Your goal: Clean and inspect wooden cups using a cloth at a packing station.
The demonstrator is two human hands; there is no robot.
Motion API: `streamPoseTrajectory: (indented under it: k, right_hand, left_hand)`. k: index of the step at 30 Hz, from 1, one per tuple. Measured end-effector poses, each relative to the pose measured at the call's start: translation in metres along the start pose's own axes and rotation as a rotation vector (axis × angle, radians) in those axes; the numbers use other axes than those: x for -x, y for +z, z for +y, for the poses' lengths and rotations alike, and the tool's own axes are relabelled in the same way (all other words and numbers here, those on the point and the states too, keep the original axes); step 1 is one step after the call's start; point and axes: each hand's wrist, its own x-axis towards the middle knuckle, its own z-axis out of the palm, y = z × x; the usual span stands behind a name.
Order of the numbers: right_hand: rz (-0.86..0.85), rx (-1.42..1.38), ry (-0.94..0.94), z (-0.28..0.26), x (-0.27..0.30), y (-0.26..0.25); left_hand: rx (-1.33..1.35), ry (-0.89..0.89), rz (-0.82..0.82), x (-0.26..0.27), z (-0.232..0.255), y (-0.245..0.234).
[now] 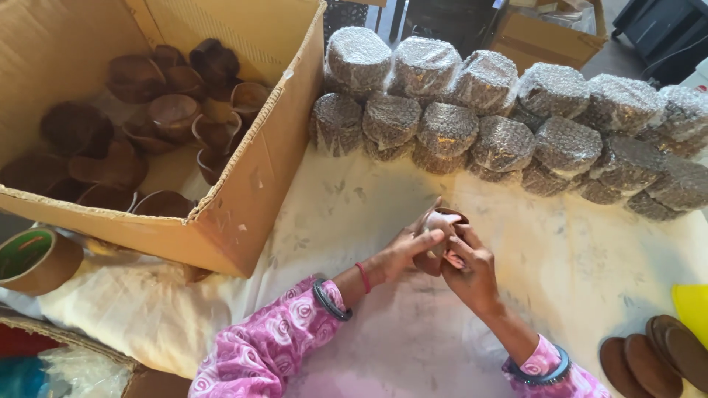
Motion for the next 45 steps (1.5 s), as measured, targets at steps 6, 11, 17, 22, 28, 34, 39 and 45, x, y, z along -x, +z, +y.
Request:
streamPoseTrajectory:
  k: [6,11,17,22,28,34,39,45]
  right_hand:
    - [0.275,0.006,0.148,0.000,-0.013,-0.033]
    - [0.243,0.135,0.031,0.015,-0.023,-0.035]
    - [0.023,0.142,0.052,0.022,-0.025,-0.031]
    - [-0.082,-0.012,0.349,0.048,-0.012,-0.016]
    - [-0.071,-0.032,0.525,0.050,-0.009,-0.010]
    - [0.033,0.146,0.443,0.045,-0.014,-0.018]
    - [0.068,0.130,0.413,0.042,-0.017,-0.022]
    - [0.106,0.086,0.422,0.034,-0.025,-0.029]
  left_hand:
    - [0.381,-0.118,-0.020,-0.001,-0.005,-0.016]
    - [0.275,-0.158,-0.032,0.003,0.014,0.000]
    - [0.043,0.001,-0.095,0.006,0.006,0.002]
    - [0.000,-0.062,0.058,0.006,0.036,0.017]
    - [0.197,0.063,0.075,-0.007,-0.015,-0.013]
    - [-0.367,0.019,0.573,-0.016,-0.030,-0.032]
    - [-0.462,0.117,0.581,-0.016,-0.039,-0.036]
    - [-0.925,0.279,0.228,-0.005,-0.012,-0.022]
